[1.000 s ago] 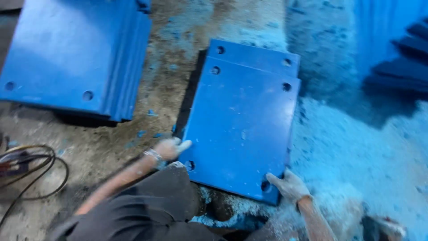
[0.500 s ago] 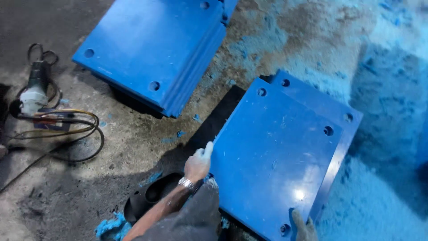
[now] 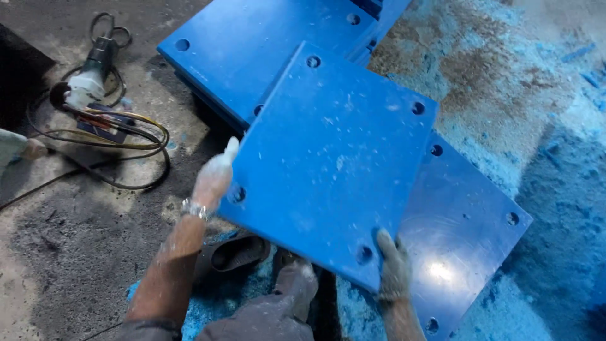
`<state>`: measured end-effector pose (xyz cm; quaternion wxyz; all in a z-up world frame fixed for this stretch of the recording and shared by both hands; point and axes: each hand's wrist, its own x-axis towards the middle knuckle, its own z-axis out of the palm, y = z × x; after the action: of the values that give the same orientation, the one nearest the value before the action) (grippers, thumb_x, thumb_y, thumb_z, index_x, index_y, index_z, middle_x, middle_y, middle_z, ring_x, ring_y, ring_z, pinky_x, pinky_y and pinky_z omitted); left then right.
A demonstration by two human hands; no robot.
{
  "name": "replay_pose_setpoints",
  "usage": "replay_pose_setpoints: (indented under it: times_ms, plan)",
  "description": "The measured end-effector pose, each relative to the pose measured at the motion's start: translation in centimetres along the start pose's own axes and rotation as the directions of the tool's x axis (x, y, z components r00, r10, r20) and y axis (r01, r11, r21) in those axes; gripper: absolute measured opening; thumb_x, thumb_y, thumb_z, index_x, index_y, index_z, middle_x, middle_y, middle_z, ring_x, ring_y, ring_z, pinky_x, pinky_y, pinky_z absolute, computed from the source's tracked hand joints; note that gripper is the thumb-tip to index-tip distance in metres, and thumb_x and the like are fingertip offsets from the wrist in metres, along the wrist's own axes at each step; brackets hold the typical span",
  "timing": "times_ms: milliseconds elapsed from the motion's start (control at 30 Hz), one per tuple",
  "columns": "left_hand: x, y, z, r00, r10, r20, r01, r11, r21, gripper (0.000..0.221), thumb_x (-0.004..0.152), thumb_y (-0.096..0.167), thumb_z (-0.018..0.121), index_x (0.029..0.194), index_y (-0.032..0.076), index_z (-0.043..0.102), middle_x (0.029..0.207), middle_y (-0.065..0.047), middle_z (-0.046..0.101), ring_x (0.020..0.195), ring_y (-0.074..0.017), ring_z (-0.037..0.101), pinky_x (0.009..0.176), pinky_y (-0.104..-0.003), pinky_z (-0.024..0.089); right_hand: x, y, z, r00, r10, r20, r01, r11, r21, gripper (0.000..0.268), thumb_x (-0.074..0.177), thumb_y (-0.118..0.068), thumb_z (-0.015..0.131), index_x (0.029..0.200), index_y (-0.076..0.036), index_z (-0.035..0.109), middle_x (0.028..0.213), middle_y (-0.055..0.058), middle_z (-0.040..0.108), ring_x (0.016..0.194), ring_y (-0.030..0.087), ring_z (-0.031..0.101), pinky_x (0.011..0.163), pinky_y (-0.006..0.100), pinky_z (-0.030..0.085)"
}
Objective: Trimming and finishing the edges of blue plastic plates using a power trimmer.
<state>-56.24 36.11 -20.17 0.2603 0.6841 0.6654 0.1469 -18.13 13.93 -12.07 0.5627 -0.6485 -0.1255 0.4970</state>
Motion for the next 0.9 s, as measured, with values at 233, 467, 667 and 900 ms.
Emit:
replay_pose_setpoints:
  times_ms: [233,467,667,900]
  plan:
    - [0.2,7.8,-6.5,0.922,-0.088,-0.378,0.104,0.994,0.023,0.054,0.104,0.058,0.053,0.122,0.010,0.069,0.123,-0.019,0.065,0.116,-0.0371,0.058,0.100,-0.060,0.042,3.2,-2.0,11.8,0.999,-0.034,-0.004,0.034,0.999,-0.035,0.075,0.091,-0.040,0.073,0.146,0.005,0.049,0.139,0.020,0.062,0.124,0.032,0.063,0.101,0.042,0.052]
    - [-4.3,10.4,3.2,0.771,-0.264,-0.580,-0.073,0.868,-0.492,0.089,0.092,0.046,0.076,0.156,0.001,0.033,0.164,-0.025,0.019,0.150,-0.0463,0.024,0.118,-0.062,0.033,6.1,-5.2,16.7,0.897,0.111,0.427,0.081,0.910,-0.407,0.082,0.088,-0.046,0.069,0.154,-0.007,0.041,0.138,0.018,0.062,0.118,0.029,0.063,0.093,0.048,0.057]
    - [-5.3,13.3,3.4,0.739,0.034,-0.673,-0.332,0.887,-0.320,0.108,0.081,0.041,0.089,0.163,0.010,0.024,0.168,-0.030,-0.004,0.155,-0.0562,0.014,0.117,-0.064,0.038,6.2,-6.1,8.8,0.766,-0.012,0.643,0.466,0.700,-0.542,0.067,0.090,-0.043,0.070,0.146,-0.010,0.055,0.141,0.014,0.062,0.128,0.030,0.058,0.105,0.046,0.050]
    - [-2.4,12.4,6.1,0.627,0.106,-0.771,-0.386,0.903,-0.190,0.091,0.084,0.036,0.094,0.156,0.022,0.040,0.171,-0.032,-0.006,0.158,-0.0593,0.015,0.116,-0.062,0.048,3.2,-0.6,-1.2,0.869,-0.208,0.448,0.435,-0.106,-0.894,0.083,0.078,-0.046,0.078,0.149,-0.016,0.047,0.154,0.013,0.042,0.145,0.031,0.036,0.121,0.049,0.030]
